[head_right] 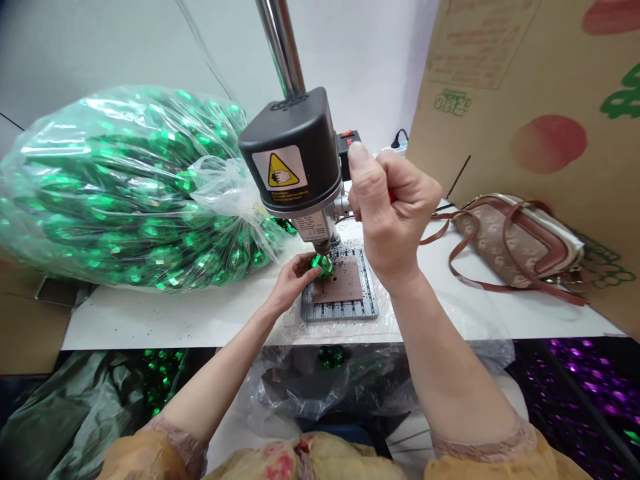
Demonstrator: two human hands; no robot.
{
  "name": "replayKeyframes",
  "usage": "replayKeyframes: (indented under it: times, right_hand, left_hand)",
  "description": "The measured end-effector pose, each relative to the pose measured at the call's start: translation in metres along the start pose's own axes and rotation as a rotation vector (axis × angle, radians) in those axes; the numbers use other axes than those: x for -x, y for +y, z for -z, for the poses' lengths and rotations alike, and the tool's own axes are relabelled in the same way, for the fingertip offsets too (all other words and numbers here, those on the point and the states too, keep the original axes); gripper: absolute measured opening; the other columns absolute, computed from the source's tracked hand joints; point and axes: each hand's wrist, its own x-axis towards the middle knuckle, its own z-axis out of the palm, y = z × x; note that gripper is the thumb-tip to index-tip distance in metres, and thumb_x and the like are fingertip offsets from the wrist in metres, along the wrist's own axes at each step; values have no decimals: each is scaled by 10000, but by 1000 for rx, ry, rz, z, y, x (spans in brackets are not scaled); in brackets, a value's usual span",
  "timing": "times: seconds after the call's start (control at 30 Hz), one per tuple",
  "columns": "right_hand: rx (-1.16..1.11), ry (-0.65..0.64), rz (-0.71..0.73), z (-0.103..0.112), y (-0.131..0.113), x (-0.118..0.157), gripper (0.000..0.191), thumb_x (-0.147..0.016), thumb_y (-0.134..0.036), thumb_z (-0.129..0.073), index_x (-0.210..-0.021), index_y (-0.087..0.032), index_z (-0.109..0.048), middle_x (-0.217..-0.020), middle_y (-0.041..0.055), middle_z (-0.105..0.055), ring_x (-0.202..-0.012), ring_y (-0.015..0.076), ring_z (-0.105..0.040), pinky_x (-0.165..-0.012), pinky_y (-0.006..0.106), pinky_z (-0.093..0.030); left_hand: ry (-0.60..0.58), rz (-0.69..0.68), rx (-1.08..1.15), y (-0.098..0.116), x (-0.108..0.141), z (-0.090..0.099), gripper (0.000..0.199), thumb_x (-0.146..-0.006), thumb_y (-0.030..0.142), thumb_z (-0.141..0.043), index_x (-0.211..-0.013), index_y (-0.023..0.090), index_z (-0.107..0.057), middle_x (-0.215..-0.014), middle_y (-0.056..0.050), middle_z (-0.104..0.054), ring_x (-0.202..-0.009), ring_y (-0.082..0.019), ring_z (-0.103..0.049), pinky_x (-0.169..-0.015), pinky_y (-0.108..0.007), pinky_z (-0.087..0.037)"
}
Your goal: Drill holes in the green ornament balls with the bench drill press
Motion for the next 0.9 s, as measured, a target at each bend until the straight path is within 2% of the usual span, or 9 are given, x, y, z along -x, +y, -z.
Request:
replayKeyframes:
  times: [0.17,0.47,0.67,0.9]
  right_hand:
    - [181,-35,-24,2,-1,3,507,-901,-427,-575,-527,-214,-307,-453,-33,-313,-401,98,-303,-410,323,-257]
    - [131,-60,-35,4,0,4,506,-895,-428,-586,-522,-219,-314,-452,-31,-305,-406,105,-298,-426,325,-269]
    - [120,-50,-15,3,0,4,507,-896,-404,-589,-517,-216,-311,-441,-39,-301,-394,89,-279,-407,312,-246]
    - [4,-14,95,6,4,15,504,-884,-231,-583,-527,-159,-236,-451,-59,-245,-386,29,-271,-399,240,-189]
  left_hand:
    - [-81,-27,-108,-2,0,-2,523,-721,372,-804,-1168,166,-626,-1055,-93,-706,-980,-231,-657,-888,-376,-518]
    - [56,-164,-402,-5,13,-22,497,-694,317,-817,-1135,187,-626,-1098,-88,-656,-1000,-241,-627,-871,-368,-510]
    - [24,-160,-291,-14,17,-32,522,-730,303,-796,-1189,199,-570,-1150,-74,-649,-1055,-227,-621,-927,-363,-493]
    - [-5,-138,-222,-19,15,-29,532,-727,322,-806,-1182,194,-561,-1157,-77,-647,-1074,-234,-614,-943,-362,-483]
